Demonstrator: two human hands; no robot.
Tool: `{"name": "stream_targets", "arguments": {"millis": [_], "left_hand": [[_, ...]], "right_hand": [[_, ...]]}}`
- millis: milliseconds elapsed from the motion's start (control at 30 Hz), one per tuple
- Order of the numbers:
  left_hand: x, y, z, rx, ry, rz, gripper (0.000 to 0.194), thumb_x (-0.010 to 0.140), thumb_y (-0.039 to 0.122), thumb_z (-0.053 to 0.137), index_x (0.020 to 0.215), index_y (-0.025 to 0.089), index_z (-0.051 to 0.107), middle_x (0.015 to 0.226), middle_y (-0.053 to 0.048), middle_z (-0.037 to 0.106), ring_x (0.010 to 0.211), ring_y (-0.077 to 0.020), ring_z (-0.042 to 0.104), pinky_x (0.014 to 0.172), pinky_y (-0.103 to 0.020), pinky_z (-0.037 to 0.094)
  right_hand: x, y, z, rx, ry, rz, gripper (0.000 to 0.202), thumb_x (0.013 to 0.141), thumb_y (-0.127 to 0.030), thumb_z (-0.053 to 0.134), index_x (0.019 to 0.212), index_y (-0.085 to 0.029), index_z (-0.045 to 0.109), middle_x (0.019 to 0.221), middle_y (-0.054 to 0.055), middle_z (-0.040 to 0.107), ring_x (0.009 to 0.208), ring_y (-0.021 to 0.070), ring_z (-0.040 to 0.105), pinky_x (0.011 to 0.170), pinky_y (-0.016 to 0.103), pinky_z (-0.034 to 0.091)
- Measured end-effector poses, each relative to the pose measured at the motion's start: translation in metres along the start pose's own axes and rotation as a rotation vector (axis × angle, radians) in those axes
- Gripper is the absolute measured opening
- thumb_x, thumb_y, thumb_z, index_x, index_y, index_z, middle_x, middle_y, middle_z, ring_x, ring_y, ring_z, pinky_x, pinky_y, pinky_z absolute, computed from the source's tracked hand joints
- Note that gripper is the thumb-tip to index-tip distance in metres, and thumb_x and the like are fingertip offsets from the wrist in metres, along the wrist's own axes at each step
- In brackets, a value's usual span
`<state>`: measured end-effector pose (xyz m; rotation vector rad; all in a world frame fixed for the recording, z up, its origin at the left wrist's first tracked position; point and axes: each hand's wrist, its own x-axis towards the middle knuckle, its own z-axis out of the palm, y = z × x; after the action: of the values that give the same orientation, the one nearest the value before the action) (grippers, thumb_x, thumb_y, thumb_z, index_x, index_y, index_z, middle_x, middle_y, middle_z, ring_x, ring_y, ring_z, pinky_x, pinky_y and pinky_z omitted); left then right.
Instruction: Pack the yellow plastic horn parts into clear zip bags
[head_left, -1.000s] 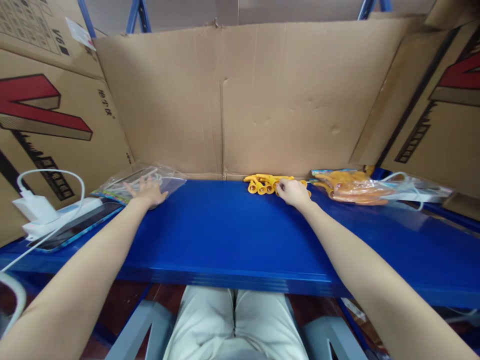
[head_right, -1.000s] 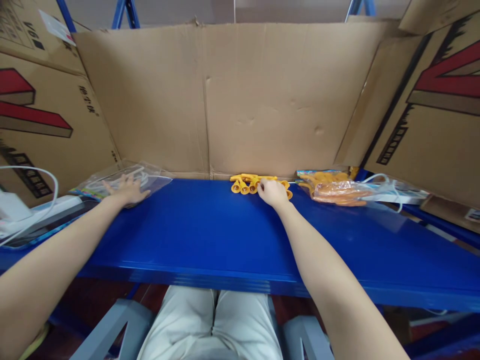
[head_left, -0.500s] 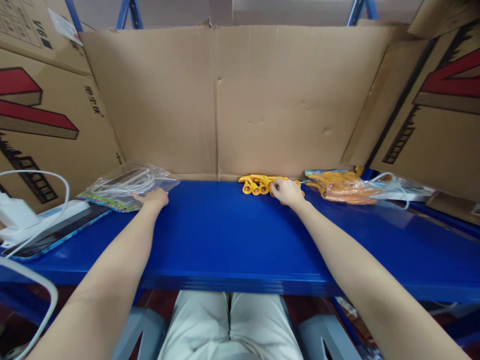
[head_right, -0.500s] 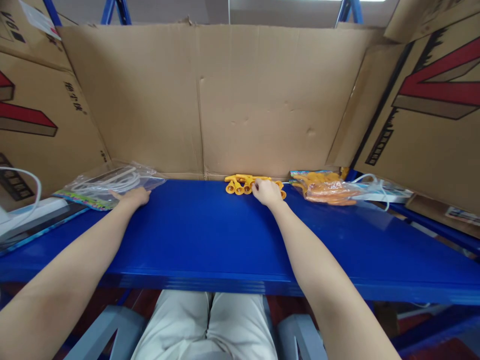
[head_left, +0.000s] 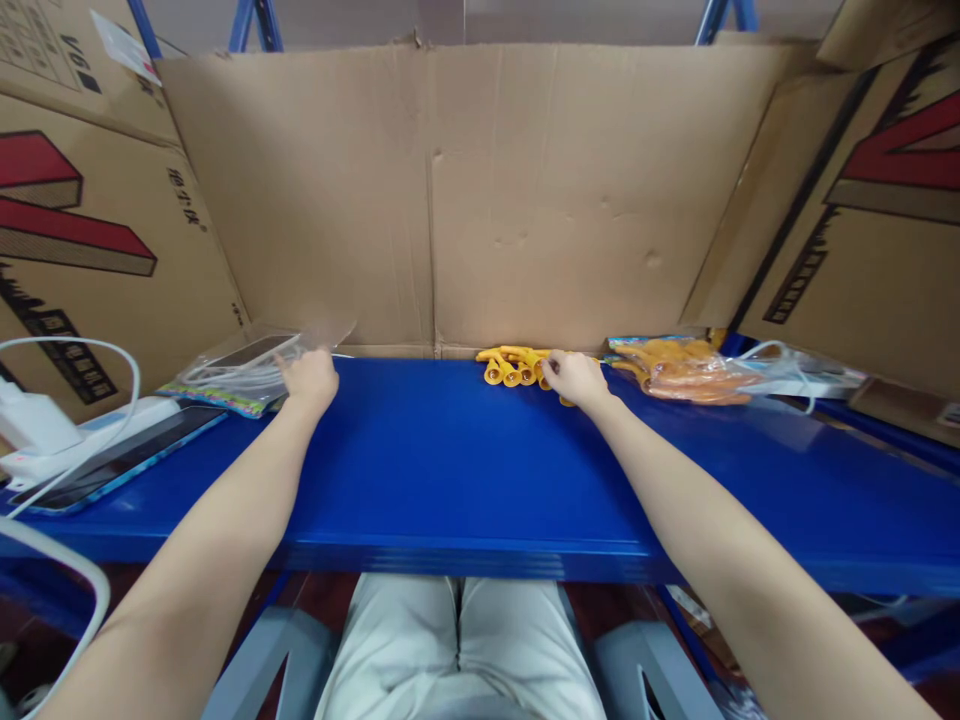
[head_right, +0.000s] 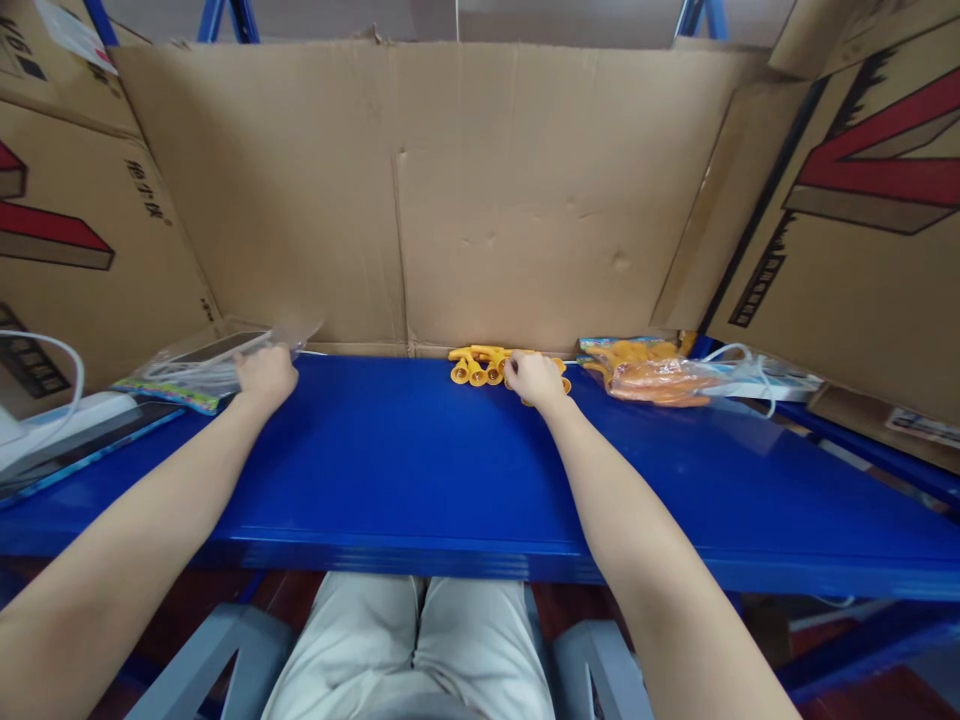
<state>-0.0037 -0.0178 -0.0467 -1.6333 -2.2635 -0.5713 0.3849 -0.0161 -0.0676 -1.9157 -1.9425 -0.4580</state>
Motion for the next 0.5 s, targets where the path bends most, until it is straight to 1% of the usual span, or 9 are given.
{"name": "stream_targets", "arguments": {"millis": [100,133,233,300,400,500], "left_hand": [[-0.004,0.006,-0.008,0.049,0.141,0.025,0.039,0.08,0.006,0.039,0.113,0.006,0.06,0.094,-0.023,0.069,0.098,-0.0327,0.066,0.106,-0.055,0.027],[-0.005,0.008,-0.01,0.045,0.182,0.052,0.04,0.08,0.006,0.039,0.115,0.006,0.059,0.093,-0.022,0.07,0.097,-0.0313,0.066,0.106,-0.053,0.028],[-0.009,0.014,-0.015,0.001,0.285,0.173,0.043,0.082,0.006,0.036,0.12,0.009,0.057,0.096,-0.018,0.07,0.097,-0.0272,0.066,0.108,-0.049,0.028],[-0.011,0.019,-0.017,-0.043,0.328,0.276,0.044,0.084,0.008,0.034,0.121,0.012,0.057,0.101,-0.015,0.07,0.099,-0.0249,0.066,0.109,-0.047,0.029],[-0.015,0.026,-0.014,-0.093,0.336,0.404,0.042,0.087,0.01,0.033,0.12,0.015,0.058,0.107,-0.012,0.069,0.103,-0.0231,0.064,0.105,-0.041,0.036],[-0.019,0.033,-0.007,-0.108,0.269,0.559,0.041,0.087,0.01,0.034,0.118,0.014,0.059,0.113,-0.012,0.068,0.107,-0.0224,0.062,0.1,-0.037,0.041]], "right_hand": [[0.0,0.002,-0.003,0.018,0.049,0.022,0.031,0.092,-0.034,0.036,0.089,-0.02,0.063,0.088,0.009,0.071,0.082,0.0237,0.065,0.063,0.029,0.036],[0.0,0.002,-0.004,0.032,0.069,0.033,0.03,0.092,-0.034,0.036,0.089,-0.02,0.062,0.089,0.009,0.071,0.081,0.0238,0.065,0.063,0.029,0.036],[0.0,0.005,-0.005,0.098,0.148,0.051,0.025,0.091,-0.032,0.037,0.095,-0.019,0.059,0.094,0.009,0.069,0.082,0.0236,0.064,0.063,0.029,0.037],[0.0,0.007,-0.005,0.133,0.199,0.043,0.024,0.091,-0.032,0.039,0.101,-0.018,0.056,0.1,0.011,0.067,0.086,0.0236,0.063,0.065,0.029,0.038],[0.0,0.008,-0.006,0.136,0.198,0.052,0.027,0.09,-0.034,0.04,0.106,-0.016,0.053,0.109,0.014,0.063,0.091,0.0244,0.062,0.069,0.03,0.042],[0.002,0.007,-0.01,0.106,0.095,0.138,0.029,0.09,-0.033,0.04,0.109,-0.014,0.053,0.112,0.016,0.062,0.097,0.0264,0.062,0.074,0.032,0.044]]}}
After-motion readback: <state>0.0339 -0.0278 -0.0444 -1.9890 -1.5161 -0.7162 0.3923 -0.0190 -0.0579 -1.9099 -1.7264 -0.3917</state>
